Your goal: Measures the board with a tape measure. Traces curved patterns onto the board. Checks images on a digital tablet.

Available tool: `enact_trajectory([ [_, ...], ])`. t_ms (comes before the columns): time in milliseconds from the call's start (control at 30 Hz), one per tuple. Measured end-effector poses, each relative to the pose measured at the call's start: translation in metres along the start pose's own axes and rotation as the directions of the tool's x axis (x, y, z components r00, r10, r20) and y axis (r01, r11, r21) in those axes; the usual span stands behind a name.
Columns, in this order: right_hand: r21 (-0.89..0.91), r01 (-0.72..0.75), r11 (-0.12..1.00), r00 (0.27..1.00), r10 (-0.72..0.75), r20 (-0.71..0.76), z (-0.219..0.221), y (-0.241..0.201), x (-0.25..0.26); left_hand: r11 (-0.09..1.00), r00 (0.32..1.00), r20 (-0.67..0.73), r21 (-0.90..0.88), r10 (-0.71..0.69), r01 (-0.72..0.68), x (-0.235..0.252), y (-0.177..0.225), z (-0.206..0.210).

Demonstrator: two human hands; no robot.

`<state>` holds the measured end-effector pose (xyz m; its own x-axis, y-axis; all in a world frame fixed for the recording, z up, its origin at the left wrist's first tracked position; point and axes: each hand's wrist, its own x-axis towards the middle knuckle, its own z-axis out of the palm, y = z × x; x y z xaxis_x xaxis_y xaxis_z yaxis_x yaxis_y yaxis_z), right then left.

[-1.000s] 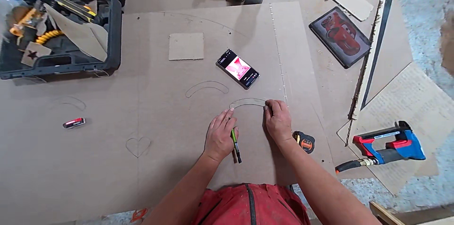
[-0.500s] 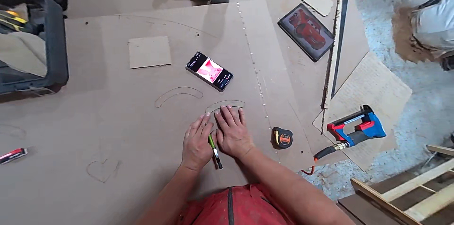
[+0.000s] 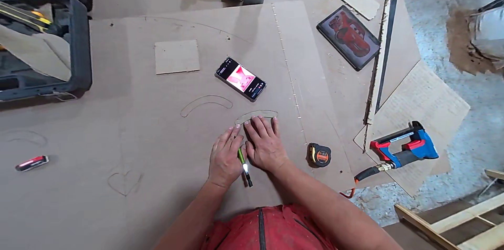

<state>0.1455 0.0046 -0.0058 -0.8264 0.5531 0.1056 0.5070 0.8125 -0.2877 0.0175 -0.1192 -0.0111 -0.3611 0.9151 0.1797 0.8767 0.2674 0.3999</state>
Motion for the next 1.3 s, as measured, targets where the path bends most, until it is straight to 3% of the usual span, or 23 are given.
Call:
enact_trajectory([
  [267,-0.015,0.015,1.000,0.997,-0.014,0.079,0.0016,0.0016,0.0028,1.000,1.000,-0.010,-0.024,0.000,-0.001,-0.0002,-0.0009,0.0019],
  [1300,-0.047,0.001,0.999,0.998,0.002,0.056,0.0021,-0.0002,0.0008,1.000,1.000,-0.005,-0.021,-0.011,0.011,0.0025,0.0015,-0.0005],
])
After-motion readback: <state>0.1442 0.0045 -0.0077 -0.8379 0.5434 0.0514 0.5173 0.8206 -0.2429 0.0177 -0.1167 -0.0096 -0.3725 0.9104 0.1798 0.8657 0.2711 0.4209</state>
